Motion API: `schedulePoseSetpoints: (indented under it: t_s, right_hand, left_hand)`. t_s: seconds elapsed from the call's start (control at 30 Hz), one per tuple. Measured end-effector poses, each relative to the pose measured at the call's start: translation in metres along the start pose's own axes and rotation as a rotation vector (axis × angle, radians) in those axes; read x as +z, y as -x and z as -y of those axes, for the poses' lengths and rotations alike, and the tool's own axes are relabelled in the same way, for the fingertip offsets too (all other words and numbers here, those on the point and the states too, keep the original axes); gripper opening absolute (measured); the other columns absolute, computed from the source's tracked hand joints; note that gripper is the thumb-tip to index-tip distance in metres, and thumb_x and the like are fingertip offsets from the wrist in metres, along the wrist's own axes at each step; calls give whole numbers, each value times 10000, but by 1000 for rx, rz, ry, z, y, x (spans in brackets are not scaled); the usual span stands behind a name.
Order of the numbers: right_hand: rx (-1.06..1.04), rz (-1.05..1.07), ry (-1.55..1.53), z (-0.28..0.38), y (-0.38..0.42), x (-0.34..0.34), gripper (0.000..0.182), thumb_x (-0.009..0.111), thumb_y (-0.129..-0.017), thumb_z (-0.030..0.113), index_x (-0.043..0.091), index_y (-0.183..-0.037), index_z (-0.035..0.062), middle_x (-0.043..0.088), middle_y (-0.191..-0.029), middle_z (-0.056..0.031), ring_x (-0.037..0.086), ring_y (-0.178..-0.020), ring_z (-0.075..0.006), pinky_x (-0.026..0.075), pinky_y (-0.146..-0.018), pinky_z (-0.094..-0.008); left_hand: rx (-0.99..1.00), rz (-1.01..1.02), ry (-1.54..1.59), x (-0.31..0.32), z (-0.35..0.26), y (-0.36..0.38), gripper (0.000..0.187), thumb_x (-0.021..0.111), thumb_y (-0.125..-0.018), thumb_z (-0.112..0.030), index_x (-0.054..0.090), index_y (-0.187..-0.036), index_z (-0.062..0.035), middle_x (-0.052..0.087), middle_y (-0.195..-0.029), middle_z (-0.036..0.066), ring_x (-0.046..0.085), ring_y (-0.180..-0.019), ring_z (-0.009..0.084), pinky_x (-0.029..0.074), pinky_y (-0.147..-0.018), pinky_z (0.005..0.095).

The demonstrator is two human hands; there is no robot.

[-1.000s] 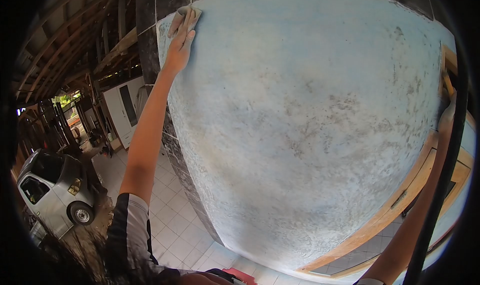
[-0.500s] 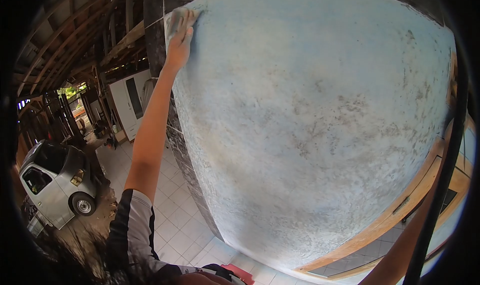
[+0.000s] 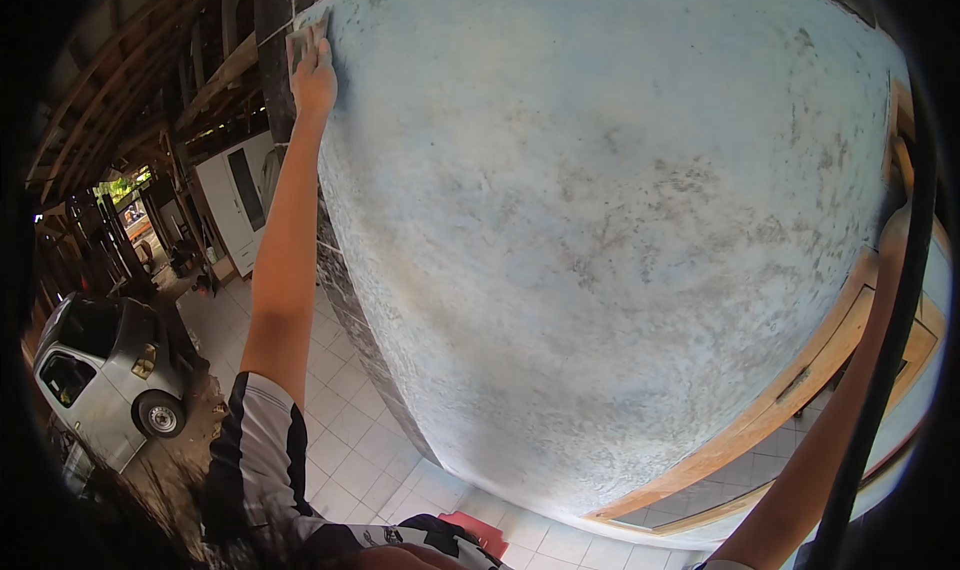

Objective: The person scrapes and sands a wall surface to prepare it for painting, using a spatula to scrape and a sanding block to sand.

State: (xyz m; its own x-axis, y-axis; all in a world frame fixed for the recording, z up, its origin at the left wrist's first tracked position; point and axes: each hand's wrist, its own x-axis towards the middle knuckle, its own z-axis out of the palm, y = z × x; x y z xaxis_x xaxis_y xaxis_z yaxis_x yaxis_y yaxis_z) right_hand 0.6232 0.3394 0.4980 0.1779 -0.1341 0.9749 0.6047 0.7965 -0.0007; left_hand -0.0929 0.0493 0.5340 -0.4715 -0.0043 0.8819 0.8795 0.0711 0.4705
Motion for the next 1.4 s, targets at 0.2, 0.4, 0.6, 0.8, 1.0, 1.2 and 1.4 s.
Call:
schedulePoseSetpoints:
  t_s: [0.2,0.4,0.6,0.8,1.0,1.2,1.4]
  right_hand:
    - [10,-1,5,-2,2,3,760,198,-1105,508,683,-1240,-62,713,-1192,-203,660,-1033,-314,529,-965,-394]
    - [21,-17,25,-13,3,3,716,220,-1109,485,670,-1264,-49,702,-1220,-195,646,-1077,-306,507,-998,-387]
    - [42,-19,35,-25,2,4,673,241,-1112,462,658,-1287,-37,691,-1249,-186,633,-1121,-298,485,-1031,-379]
    - [70,-36,44,-30,-4,6,631,263,-1116,439,646,-1311,-24,680,-1277,-178,619,-1166,-290,464,-1064,-371]
    - [89,-28,42,-36,1,10,591,285,-1120,416,633,-1335,-11,670,-1305,-169,606,-1210,-282,442,-1097,-363]
    - [108,-52,62,-40,3,6,553,306,-1124,392,621,-1358,2,659,-1334,-161,592,-1254,-274,420,-1130,-355]
    - [149,-71,69,-47,-5,14,519,328,-1128,369,608,-1382,15,648,-1362,-152,579,-1298,-266,398,-1163,-347]
  left_hand:
    - [-163,-9,-42,-10,28,-8,549,455,-1087,-410,403,-1582,-177,418,-1593,198,469,-1418,395,363,-1166,415]
    - [436,-53,69,1,24,10,517,471,-1088,-404,459,-1546,-167,448,-1563,234,442,-1437,396,376,-1142,399]
    - [513,-94,12,-2,14,33,513,442,-1090,-419,496,-1520,-146,496,-1508,267,507,-1377,407,405,-1116,426]
    - [14,-55,81,-4,26,24,519,497,-1089,-370,544,-1437,11,620,-1382,261,579,-1306,325,401,-1099,356]
    - [-48,-110,159,0,52,12,505,492,-1078,-383,524,-1477,-75,476,-1509,292,488,-1394,415,395,-1119,391]
    - [374,-38,72,0,17,32,526,464,-1084,-400,479,-1515,-100,458,-1542,245,492,-1372,439,389,-1125,408]
    - [660,-12,139,5,1,34,522,473,-1076,-438,531,-1479,-110,606,-1371,276,588,-1273,423,448,-1039,459]
